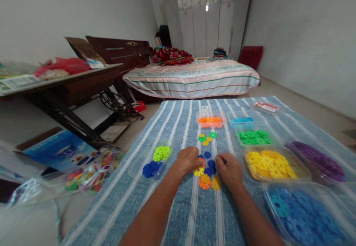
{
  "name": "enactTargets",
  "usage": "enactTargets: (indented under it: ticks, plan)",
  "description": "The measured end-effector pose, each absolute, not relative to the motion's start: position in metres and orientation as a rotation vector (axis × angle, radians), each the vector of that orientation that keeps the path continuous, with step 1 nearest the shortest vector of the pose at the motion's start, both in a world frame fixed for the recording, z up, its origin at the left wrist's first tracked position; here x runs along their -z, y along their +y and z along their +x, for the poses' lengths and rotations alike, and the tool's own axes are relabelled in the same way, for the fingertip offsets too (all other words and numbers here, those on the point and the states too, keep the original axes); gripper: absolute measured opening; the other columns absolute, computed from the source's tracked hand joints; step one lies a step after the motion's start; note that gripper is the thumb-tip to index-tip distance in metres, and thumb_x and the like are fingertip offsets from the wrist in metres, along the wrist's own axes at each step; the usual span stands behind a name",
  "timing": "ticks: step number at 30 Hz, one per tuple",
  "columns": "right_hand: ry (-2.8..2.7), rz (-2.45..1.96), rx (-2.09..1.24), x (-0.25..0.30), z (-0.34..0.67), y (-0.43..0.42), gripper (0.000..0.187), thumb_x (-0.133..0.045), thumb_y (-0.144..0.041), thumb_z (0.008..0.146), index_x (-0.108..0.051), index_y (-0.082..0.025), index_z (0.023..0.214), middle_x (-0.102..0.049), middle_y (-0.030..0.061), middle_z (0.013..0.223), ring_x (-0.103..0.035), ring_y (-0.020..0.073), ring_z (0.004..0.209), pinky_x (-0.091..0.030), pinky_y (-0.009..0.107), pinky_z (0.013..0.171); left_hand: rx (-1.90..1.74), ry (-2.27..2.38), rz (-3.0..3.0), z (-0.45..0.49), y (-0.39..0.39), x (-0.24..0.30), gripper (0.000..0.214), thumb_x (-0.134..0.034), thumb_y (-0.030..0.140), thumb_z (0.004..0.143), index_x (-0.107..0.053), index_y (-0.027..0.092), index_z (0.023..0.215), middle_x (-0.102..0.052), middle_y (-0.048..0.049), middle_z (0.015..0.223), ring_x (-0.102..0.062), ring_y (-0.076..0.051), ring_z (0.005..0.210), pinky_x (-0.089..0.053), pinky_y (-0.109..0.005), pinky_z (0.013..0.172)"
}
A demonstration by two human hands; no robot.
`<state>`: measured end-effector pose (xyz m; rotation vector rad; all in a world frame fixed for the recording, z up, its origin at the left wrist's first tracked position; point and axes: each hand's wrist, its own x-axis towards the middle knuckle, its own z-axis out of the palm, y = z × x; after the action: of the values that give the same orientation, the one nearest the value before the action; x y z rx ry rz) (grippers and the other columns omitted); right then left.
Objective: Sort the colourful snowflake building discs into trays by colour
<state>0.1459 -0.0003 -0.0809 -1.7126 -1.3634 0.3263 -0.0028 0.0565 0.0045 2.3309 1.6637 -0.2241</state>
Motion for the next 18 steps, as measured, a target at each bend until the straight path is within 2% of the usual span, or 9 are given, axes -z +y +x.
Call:
enactTargets:
  ticks: [3, 6, 13, 18]
  plan:
    - [-1.366, -1.708, -0.325, 0.081, 0.146, -0.001, 0.029, -0.045, -0.034, 0.081, -0.066, -0.019, 0.069, -0.062, 0.0034, 0.073, -0.055, 0.017, 0.075, -0.037, 0.028, 0.07, 0.194, 1.677, 2.329, -0.004, 0.053, 0.004, 0.027, -0.062, 0.037, 0.068, -0.065, 0.02, 0.089, -0.068, -0.0083, 0.094, -0.062, -0.024, 0.091, -0.044, -0.029, 0.071]
    - [-1.371, -1.698, -0.332, 0.081, 0.146, -0.001, 0.029, -0.044, -0.034, 0.081, -0.066, -0.019, 0.068, -0.063, 0.0036, 0.073, -0.055, 0.0173, 0.075, -0.038, 0.028, 0.07, 0.105, 1.698, 2.271, -0.006, 0.055, 0.013, 0.026, -0.064, 0.031, 0.065, -0.064, 0.021, 0.089, -0.068, -0.0058, 0.092, -0.062, -0.022, 0.088, -0.043, -0.027, 0.068]
    - [-1.374, -1.71, -0.333, 0.081, 0.147, -0.001, 0.028, -0.045, -0.034, 0.08, -0.066, -0.02, 0.069, -0.062, 0.0028, 0.073, -0.055, 0.0176, 0.077, -0.037, 0.028, 0.07, -0.083, 1.613, 2.141, -0.015, 0.063, 0.02, 0.015, -0.065, 0.018, 0.055, -0.062, 0.017, 0.069, -0.057, 0.0039, 0.062, -0.054, -0.012, 0.062, -0.033, -0.021, 0.053]
    - [-1.381, -1.701, -0.311, 0.082, 0.147, 0.0, 0.028, -0.045, -0.035, 0.081, -0.065, -0.02, 0.068, -0.061, 0.0029, 0.071, -0.054, 0.0173, 0.075, -0.037, 0.028, 0.069, -0.292, 1.443, 1.921, -0.023, 0.07, 0.021, 0.003, -0.06, 0.013, 0.057, -0.058, 0.014, 0.056, -0.051, 0.0051, 0.05, -0.048, -0.009, 0.052, -0.033, -0.019, 0.049]
